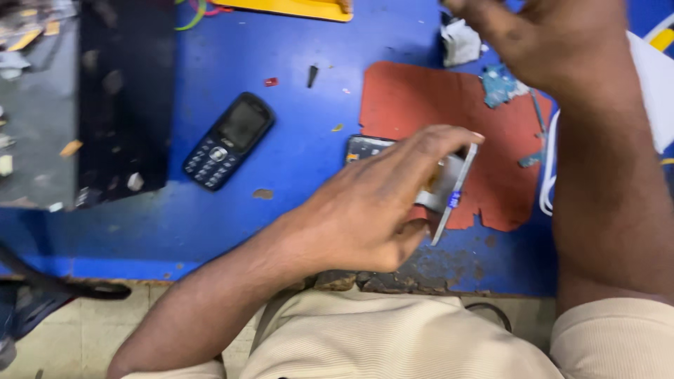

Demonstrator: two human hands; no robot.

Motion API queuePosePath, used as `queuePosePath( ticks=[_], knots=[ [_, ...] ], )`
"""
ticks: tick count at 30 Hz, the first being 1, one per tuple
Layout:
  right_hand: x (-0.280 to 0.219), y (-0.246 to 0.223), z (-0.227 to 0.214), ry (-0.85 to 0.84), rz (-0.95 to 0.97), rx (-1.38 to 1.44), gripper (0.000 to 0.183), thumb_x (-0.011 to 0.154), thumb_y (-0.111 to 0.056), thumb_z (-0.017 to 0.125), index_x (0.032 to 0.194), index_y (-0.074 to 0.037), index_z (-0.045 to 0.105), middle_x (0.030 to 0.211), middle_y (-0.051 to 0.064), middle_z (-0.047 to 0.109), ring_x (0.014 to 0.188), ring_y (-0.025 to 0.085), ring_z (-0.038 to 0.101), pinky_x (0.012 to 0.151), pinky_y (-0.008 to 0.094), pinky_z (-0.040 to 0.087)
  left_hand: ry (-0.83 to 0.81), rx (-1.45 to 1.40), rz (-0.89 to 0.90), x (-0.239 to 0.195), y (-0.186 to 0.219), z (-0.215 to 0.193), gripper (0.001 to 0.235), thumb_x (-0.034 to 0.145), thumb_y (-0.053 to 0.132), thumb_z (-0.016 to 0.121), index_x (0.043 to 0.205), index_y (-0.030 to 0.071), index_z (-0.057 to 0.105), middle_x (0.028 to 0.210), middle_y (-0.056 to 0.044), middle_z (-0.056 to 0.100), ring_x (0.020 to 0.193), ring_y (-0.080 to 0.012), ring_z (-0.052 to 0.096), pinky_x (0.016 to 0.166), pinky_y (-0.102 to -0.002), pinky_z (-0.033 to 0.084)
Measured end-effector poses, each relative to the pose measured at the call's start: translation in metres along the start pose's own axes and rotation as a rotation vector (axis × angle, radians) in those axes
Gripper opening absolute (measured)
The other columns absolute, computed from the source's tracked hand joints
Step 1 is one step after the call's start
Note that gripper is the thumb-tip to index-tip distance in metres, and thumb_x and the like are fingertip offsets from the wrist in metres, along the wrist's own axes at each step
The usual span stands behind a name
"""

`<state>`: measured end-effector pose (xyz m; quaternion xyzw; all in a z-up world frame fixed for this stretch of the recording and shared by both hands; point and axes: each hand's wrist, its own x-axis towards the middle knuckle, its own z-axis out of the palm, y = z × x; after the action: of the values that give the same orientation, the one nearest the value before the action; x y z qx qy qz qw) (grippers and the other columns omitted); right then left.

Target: The person disassembles a smartphone, removes the battery, cleans internal components, and reassembles the device. They use a plastic pry tool to open the case and a cloth to wipe surfaces. The phone is tested on screen before and after reassembly.

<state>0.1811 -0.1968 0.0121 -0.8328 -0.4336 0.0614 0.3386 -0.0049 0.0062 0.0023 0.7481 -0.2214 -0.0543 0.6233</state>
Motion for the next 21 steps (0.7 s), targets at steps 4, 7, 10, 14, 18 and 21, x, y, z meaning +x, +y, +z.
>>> queuePosePath(
  ticks=[4, 7, 10, 14, 18, 21],
  knots=[
    [-0.058, 0.000, -0.029, 0.084, 0.106, -0.104, 0.014, 0.110, 0.008, 0.057, 0.119, 0.005, 0.068, 0.110, 0.011, 0.074, 0.097, 0.014, 0.069, 0.084, 0.023, 0.053, -0.020, 0.025, -0.037, 0.000, 0.002, -0.003, 0.089, 0.076, -0.004, 0.071, 0.154, 0.011, 0.032, 0.152, -0.014, 0.049, 0.122, -0.0294, 0.066, 0.097, -0.041, 0.058],
    [-0.093, -0.018, -0.025, 0.117, 0.164, -0.215, 0.019, 0.105, 0.017, 0.063, 0.118, 0.005, 0.071, 0.107, 0.015, 0.073, 0.091, 0.019, 0.067, 0.079, 0.027, 0.053, 0.014, 0.095, 0.034, 0.000, 0.002, -0.003, 0.091, 0.077, -0.004, 0.073, 0.156, 0.010, 0.030, 0.155, -0.016, 0.046, 0.137, -0.0367, 0.058, 0.105, -0.043, 0.055],
    [-0.116, -0.039, -0.004, 0.091, 0.149, -0.244, 0.015, 0.095, 0.017, 0.066, 0.101, 0.003, 0.066, 0.111, 0.017, 0.074, 0.092, 0.027, 0.068, 0.077, 0.032, 0.053, -0.004, 0.078, -0.011, 0.002, 0.003, -0.003, 0.089, 0.078, -0.004, 0.072, 0.155, 0.010, 0.030, 0.155, -0.016, 0.048, 0.137, -0.0354, 0.060, 0.101, -0.041, 0.057],
    [-0.138, -0.057, 0.023, 0.095, 0.361, -0.053, 0.042, 0.095, 0.015, 0.061, 0.130, -0.006, 0.072, 0.115, 0.013, 0.066, 0.099, 0.024, 0.069, 0.086, 0.032, 0.056, -0.011, 0.092, -0.034, 0.003, 0.008, -0.002, 0.083, 0.085, 0.001, 0.076, 0.154, 0.008, 0.030, 0.151, -0.017, 0.048, 0.136, -0.0353, 0.060, 0.106, -0.041, 0.056],
    [-0.145, -0.058, 0.034, 0.052, 0.350, -0.102, 0.054, 0.087, 0.017, 0.060, 0.135, -0.007, 0.070, 0.117, 0.016, 0.061, 0.100, 0.027, 0.065, 0.086, 0.036, 0.055, -0.012, 0.108, 0.007, 0.006, 0.008, 0.000, 0.080, 0.083, 0.001, 0.079, 0.148, 0.004, 0.031, 0.144, -0.019, 0.048, 0.132, -0.0361, 0.060, 0.106, -0.042, 0.055],
    [-0.143, -0.059, 0.036, 0.037, 0.346, -0.123, 0.057, 0.085, 0.018, 0.060, 0.135, -0.009, 0.070, 0.116, 0.016, 0.060, 0.100, 0.028, 0.065, 0.085, 0.036, 0.054, -0.016, 0.102, 0.002, 0.006, 0.005, 0.000, 0.078, 0.088, 0.002, 0.079, 0.150, 0.003, 0.031, 0.146, -0.018, 0.049, 0.134, -0.0321, 0.061, 0.110, -0.039, 0.056]
  ],
)
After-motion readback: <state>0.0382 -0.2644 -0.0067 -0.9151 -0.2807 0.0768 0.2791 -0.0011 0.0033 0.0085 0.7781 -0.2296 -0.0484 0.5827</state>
